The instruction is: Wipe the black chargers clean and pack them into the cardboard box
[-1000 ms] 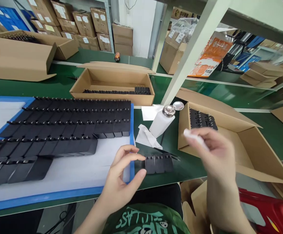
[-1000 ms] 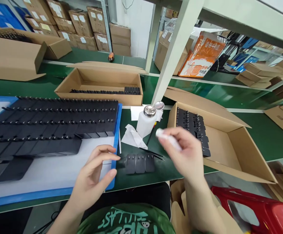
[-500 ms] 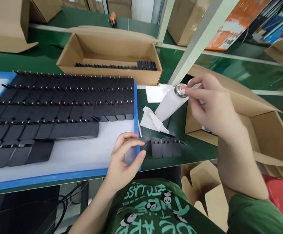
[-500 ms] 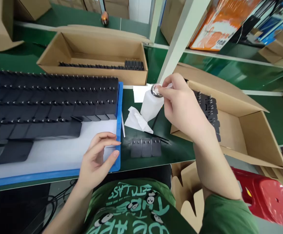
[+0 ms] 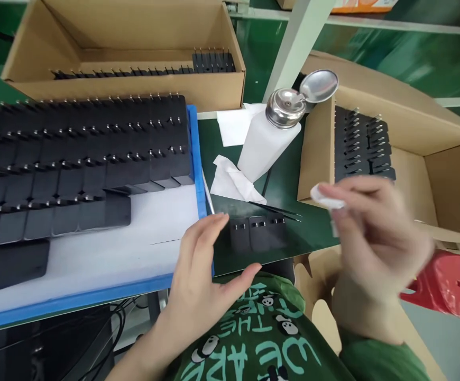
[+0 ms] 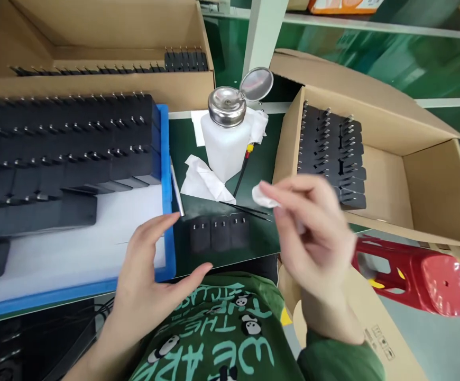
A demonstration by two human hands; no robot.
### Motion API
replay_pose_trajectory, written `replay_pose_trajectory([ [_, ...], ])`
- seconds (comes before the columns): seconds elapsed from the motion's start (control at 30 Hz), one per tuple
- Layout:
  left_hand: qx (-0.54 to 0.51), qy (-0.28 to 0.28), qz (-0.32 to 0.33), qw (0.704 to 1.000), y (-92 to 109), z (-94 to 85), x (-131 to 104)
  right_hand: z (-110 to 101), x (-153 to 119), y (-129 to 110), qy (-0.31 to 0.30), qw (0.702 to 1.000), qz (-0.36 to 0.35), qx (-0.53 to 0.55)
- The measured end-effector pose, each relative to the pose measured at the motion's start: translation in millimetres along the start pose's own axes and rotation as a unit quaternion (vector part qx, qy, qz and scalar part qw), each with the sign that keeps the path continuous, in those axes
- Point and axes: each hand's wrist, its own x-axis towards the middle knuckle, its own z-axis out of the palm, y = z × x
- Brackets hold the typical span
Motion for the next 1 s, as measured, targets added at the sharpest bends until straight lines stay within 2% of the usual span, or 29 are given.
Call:
replay_pose_trajectory([
  [0.07, 0.013, -0.033, -0.026, 0.999, 2.7, 7.0, 4.0, 22.7, -22.2, 14.8, 0.066, 0.995, 0.064, 0.048],
  [0.13, 0.035, -0.057, -0.055, 0.996, 4.9, 13.3, 6.4, 44.6, -36.0, 26.2, 0.089, 0.988, 0.108, 0.073],
  [0.23, 0.060, -0.076, -0.109, 0.989, 7.5, 17.1, 6.9, 65.5, -45.7, 31.4, 0.067, 0.982, 0.148, 0.096],
  [0.37, 0.049, -0.127, -0.134, 0.982, 5.5, 11.3, 9.0, 73.8, -55.4, 21.2, 0.050, 0.965, 0.207, 0.150],
  [0.47, 0.041, -0.161, -0.108, 0.980, 1.2, 4.1, 12.6, 75.7, -64.5, 14.9, 0.057, 0.958, 0.228, 0.163],
  [0.53, 0.047, -0.162, -0.079, 0.983, 0.2, -1.0, 14.2, 74.8, -66.9, 16.3, 0.067, 0.960, 0.222, 0.155],
  [0.6, 0.071, -0.112, -0.036, 0.990, 2.4, -5.7, 15.1, 69.8, -62.4, 21.9, 0.094, 0.965, 0.204, 0.134],
  [0.67, 0.086, -0.050, 0.061, 0.993, 7.1, -8.2, 16.7, 60.3, -50.1, 28.4, 0.110, 0.973, 0.175, 0.102],
  [0.7, 0.082, -0.043, 0.126, 0.988, 9.8, -7.8, 18.3, 54.5, -41.4, 30.7, 0.095, 0.980, 0.149, 0.089],
  [0.73, 0.070, -0.061, 0.194, 0.977, 12.3, -6.1, 20.5, 48.5, -31.5, 31.7, 0.060, 0.989, 0.112, 0.079],
  [0.8, 0.040, -0.134, 0.295, 0.945, 15.3, 1.4, 26.2, 38.3, -9.9, 29.2, -0.048, 0.996, 0.001, 0.075],
  [0.87, 0.026, -0.190, 0.325, 0.926, 14.9, 11.7, 32.2, 32.6, 12.4, 22.0, -0.170, 0.976, -0.110, 0.085],
  [0.9, 0.026, -0.198, 0.327, 0.924, 13.7, 16.5, 34.6, 31.9, 23.4, 17.8, -0.224, 0.960, -0.145, 0.088],
  [1.0, 0.030, -0.197, 0.320, 0.926, 8.8, 25.6, 38.1, 38.1, 53.6, 8.9, -0.338, 0.918, -0.184, 0.101],
])
